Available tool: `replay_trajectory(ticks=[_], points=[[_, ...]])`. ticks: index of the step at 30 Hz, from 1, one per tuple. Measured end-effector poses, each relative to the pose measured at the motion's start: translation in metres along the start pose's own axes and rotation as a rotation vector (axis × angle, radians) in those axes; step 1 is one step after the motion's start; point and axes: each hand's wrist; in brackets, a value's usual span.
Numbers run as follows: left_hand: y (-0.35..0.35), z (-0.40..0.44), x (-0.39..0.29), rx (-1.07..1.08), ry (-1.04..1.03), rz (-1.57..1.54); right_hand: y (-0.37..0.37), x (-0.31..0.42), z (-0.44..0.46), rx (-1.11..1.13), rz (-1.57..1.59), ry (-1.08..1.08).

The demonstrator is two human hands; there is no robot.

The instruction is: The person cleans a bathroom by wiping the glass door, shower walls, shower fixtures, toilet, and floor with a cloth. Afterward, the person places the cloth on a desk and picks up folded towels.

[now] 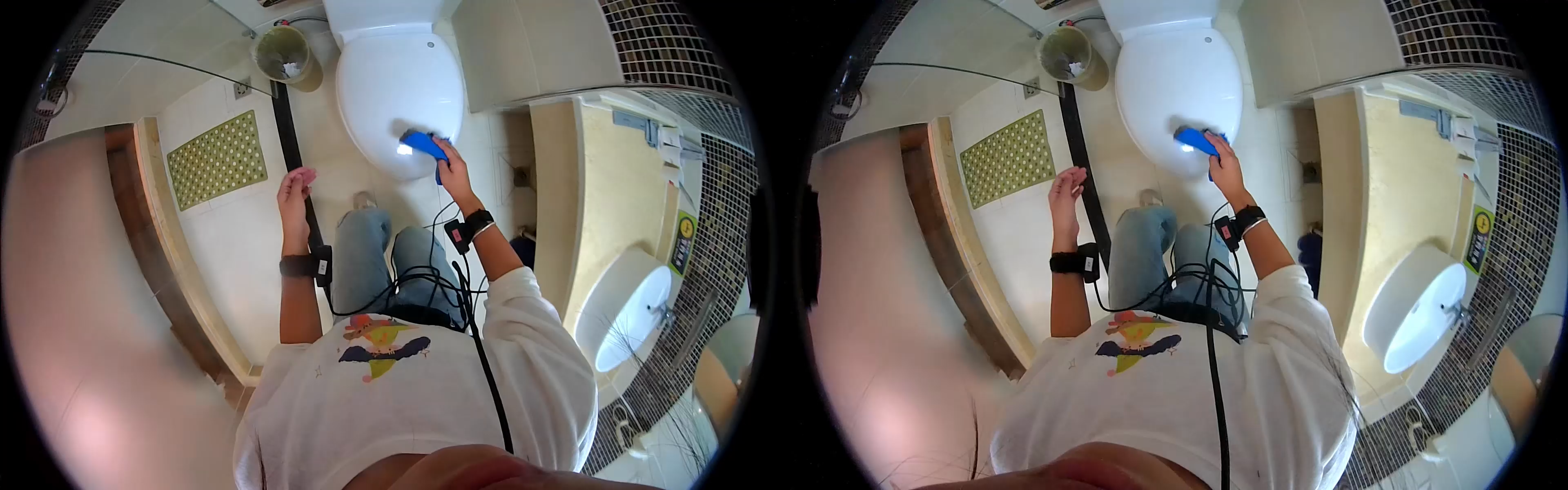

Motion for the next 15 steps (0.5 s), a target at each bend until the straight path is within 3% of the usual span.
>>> replay_trajectory(ticks=[1,3,5,6,9,10,11,15], points=[[-0.002,0.012,0.009,-0.002,-0.013,-0.007,-0.003,-0.003,0.003,0.000,-0.095,0.128],[-0.011,0.037,0.025,0.034,0.021,-0.196,-0.009,-0.027,0.006,0.116,-0.084,0.141],[-0.025,0.063,0.045,0.029,-0.003,-0.233,-0.017,-0.048,0.009,0.419,-0.439,0.365],[-0.032,0.078,0.057,0.026,-0.052,-0.201,-0.024,-0.062,0.009,0.481,-0.445,0.395],[-0.053,0.121,0.095,0.024,-0.140,-0.167,-0.044,-0.083,0.002,0.383,-0.476,0.473],[-0.059,0.135,0.105,0.053,-0.155,-0.248,-0.048,-0.087,0.002,0.316,-0.604,0.639],[-0.064,0.144,0.117,0.078,-0.170,-0.330,-0.049,-0.092,0.001,0.321,-0.606,0.653],[-0.079,0.153,0.150,-0.019,-0.280,-0.417,-0.053,-0.110,0.023,0.262,-0.582,0.842]])
Point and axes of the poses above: each hand's wrist, its own z-axis towards the middle knuckle, its own y-axis out of the back of the hand, x = y × z, and after that the axes turned 13 degrees about -x, right-handed
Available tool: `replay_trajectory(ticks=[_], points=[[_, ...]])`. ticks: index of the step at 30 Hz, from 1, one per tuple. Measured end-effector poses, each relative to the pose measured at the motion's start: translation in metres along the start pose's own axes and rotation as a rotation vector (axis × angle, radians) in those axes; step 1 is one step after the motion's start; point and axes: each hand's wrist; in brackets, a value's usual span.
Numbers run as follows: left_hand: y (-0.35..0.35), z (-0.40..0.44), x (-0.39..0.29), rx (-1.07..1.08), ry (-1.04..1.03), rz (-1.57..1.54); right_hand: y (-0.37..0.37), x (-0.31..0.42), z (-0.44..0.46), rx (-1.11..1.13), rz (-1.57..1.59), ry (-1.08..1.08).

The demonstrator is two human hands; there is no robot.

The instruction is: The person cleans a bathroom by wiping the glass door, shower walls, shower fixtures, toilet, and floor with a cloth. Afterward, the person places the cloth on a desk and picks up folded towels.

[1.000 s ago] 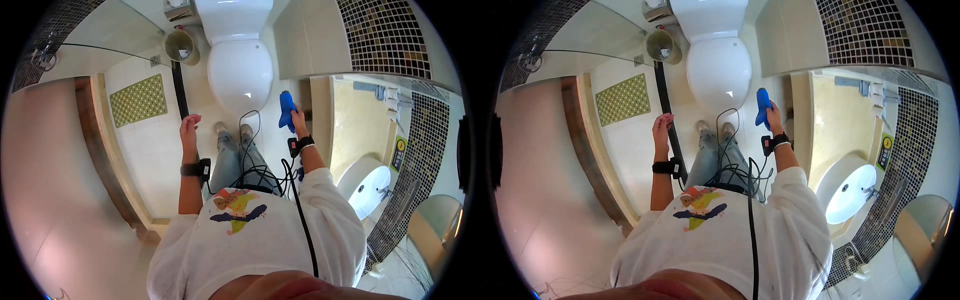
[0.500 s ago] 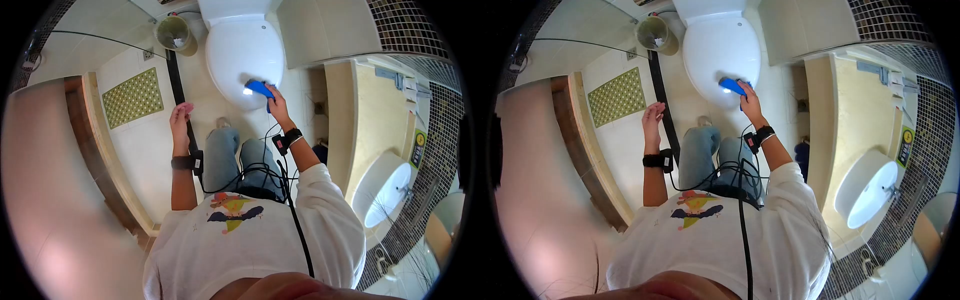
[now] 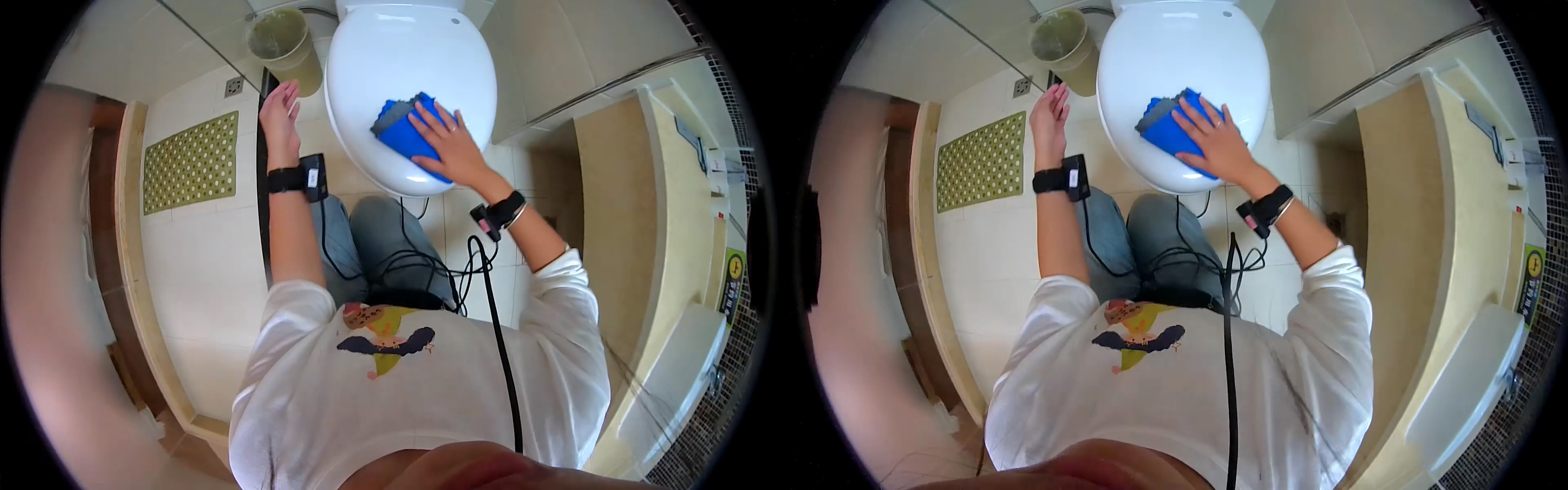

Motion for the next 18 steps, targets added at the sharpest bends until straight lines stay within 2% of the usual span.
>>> replay_trajectory(ticks=[2,4,8,11,14,16,18], points=[[-0.005,-0.012,0.017,0.088,-0.039,0.233,-0.003,-0.024,0.008,-0.001,-0.072,0.051],[-0.010,-0.022,0.035,0.126,-0.031,0.408,-0.003,-0.055,0.020,0.017,-0.091,-0.005],[-0.011,-0.029,0.042,0.213,-0.144,0.418,-0.017,-0.126,0.060,0.028,-0.096,-0.136],[-0.011,-0.032,0.020,0.278,-0.073,0.414,-0.043,-0.166,0.104,0.004,-0.182,-0.316],[-0.015,-0.027,0.014,0.260,-0.059,0.532,-0.057,-0.160,0.133,-0.034,-0.298,-0.405],[-0.011,-0.026,0.019,0.182,0.042,0.391,-0.061,-0.151,0.131,-0.037,-0.356,-0.446],[-0.006,-0.023,0.019,0.182,0.101,0.335,-0.061,-0.134,0.112,-0.106,-0.252,-0.233]])
Point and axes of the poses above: each hand's wrist, its own z-axis towards the middle knuckle, its own y-axis out of the back of the hand, x = y × z, and after that the axes turned 13 degrees about -x, right-handed
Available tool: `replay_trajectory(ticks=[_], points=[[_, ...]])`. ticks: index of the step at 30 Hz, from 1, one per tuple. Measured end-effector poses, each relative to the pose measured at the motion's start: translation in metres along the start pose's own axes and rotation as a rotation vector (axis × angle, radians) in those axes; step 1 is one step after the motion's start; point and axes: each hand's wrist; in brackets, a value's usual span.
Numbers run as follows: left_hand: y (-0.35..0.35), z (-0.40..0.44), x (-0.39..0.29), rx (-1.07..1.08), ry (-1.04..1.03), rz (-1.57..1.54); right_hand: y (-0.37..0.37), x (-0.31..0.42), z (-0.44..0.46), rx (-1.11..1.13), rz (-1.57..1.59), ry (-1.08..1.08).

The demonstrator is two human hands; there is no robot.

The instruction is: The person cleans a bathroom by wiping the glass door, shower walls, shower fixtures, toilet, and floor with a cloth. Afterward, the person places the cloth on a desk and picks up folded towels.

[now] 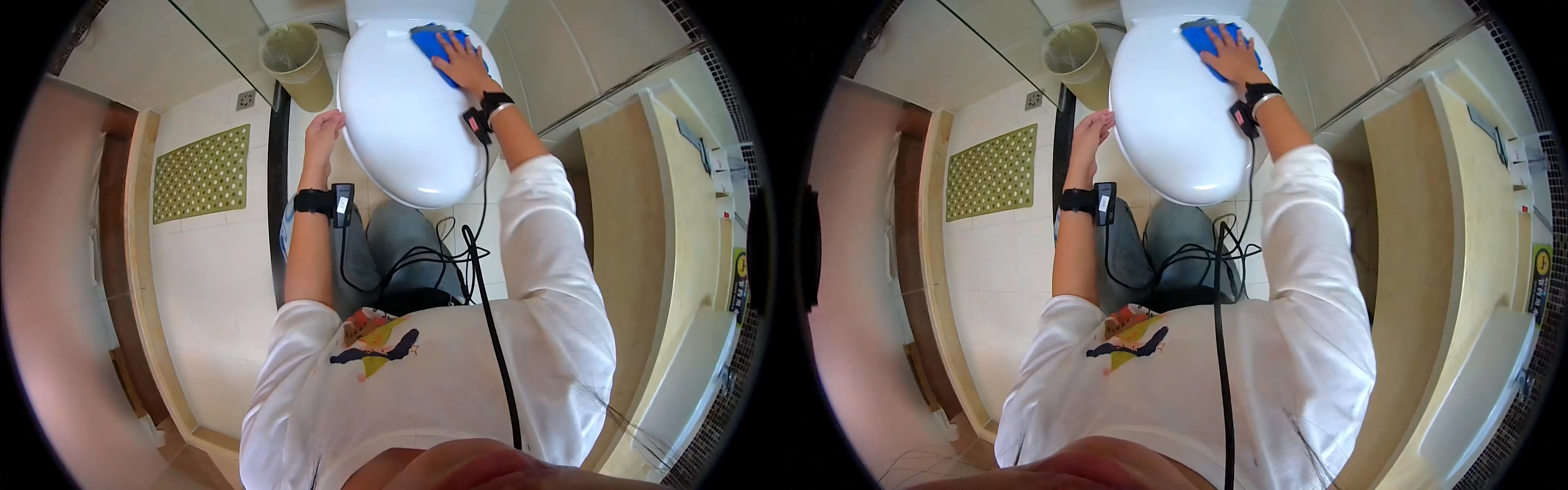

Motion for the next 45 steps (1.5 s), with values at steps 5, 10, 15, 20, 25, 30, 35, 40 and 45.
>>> replay_trajectory(ticks=[5,10,15,20,25,30,35,40,45], points=[[0.003,0.022,0.003,-0.053,0.013,-0.171,0.068,0.098,-0.087,0.058,0.221,0.432],[-0.003,0.028,0.007,-0.126,0.076,-0.281,0.081,0.125,-0.090,0.122,0.254,0.432],[-0.009,0.022,0.012,-0.198,0.022,-0.187,0.019,0.089,-0.002,0.079,0.135,0.416],[-0.009,0.006,-0.002,-0.179,-0.028,-0.247,-0.048,0.071,0.094,0.050,0.013,0.155],[-0.007,0.000,-0.008,-0.197,-0.078,-0.286,-0.027,0.110,0.108,0.218,0.067,0.093],[-0.007,0.002,-0.009,-0.266,-0.071,-0.366,-0.015,0.135,0.036,0.137,0.194,0.481],[-0.004,0.010,-0.007,-0.275,-0.128,-0.347,0.053,0.139,-0.065,0.180,0.361,0.610],[-0.005,0.003,-0.014,-0.124,-0.066,-0.250,0.124,0.114,-0.146,0.217,0.342,0.334],[-0.012,-0.002,-0.017,-0.013,-0.130,-0.104,0.122,0.032,-0.165,0.118,0.256,-0.035]])
Point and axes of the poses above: each hand's wrist, its own z-axis towards the middle knuckle, its own y-axis out of the back of the hand, x = y × z, and after that the axes turned 13 degrees about -x, right-handed
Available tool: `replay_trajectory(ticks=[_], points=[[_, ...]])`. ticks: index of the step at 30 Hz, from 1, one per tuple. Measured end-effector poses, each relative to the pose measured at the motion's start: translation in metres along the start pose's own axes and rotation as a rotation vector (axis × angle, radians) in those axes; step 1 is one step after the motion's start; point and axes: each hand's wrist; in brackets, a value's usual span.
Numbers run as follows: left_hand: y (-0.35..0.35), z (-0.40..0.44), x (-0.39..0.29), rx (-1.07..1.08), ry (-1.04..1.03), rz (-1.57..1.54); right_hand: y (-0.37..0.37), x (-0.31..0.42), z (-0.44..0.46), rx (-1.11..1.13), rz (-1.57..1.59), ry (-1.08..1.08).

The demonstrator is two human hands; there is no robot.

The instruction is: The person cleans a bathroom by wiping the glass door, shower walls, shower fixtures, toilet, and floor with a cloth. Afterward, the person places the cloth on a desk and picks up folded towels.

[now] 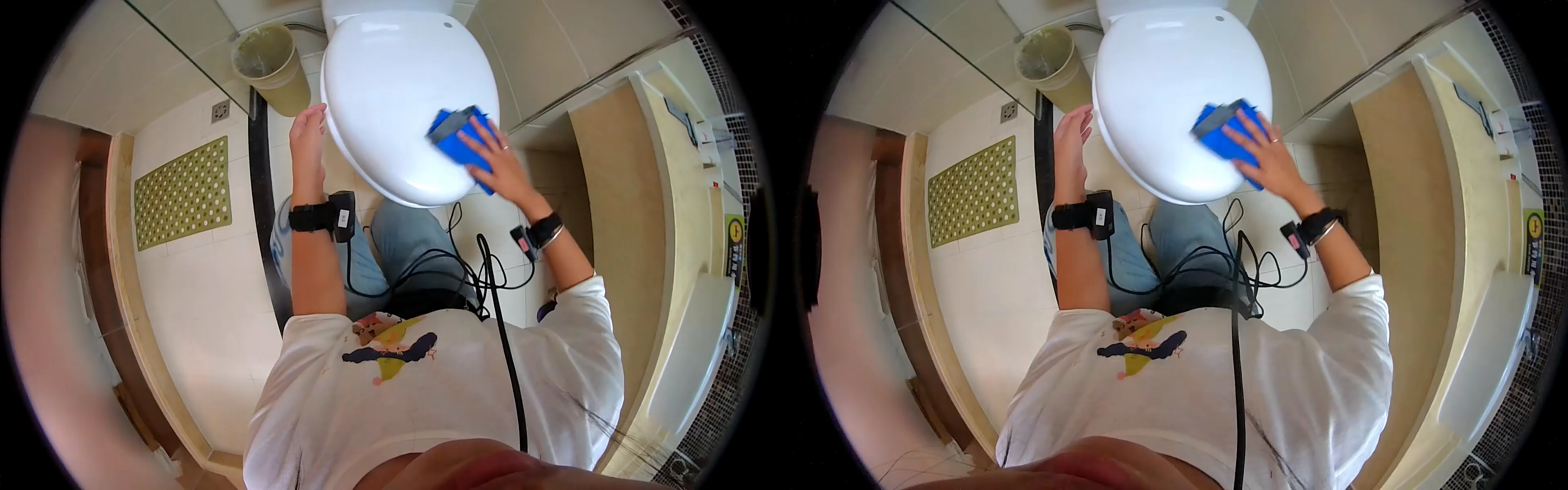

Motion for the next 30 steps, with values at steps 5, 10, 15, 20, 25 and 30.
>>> replay_trajectory(ticks=[5,10,15,20,25,30], points=[[-0.005,-0.002,0.004,0.064,0.000,0.153,-0.019,-0.052,0.061,-0.069,-0.076,-0.037],[0.001,0.004,0.009,0.102,0.008,0.186,-0.065,-0.127,0.150,-0.155,-0.058,-0.093],[0.001,-0.003,-0.002,0.017,-0.012,0.116,-0.080,-0.125,0.176,-0.216,-0.126,-0.252],[0.006,-0.016,-0.008,-0.005,-0.106,0.063,-0.059,-0.071,0.119,-0.192,-0.010,-0.057],[0.010,-0.031,-0.023,-0.101,-0.159,0.116,-0.029,0.006,0.045,-0.169,0.057,0.169],[0.024,-0.063,-0.037,-0.142,-0.326,0.098,-0.026,0.048,0.003,-0.150,0.195,0.220]])
Point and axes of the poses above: each hand's wrist, its own z-axis towards the middle knuckle, its own y-axis out of the back of the hand, x = y × z, and after that the axes turned 13 degrees about -x, right-handed
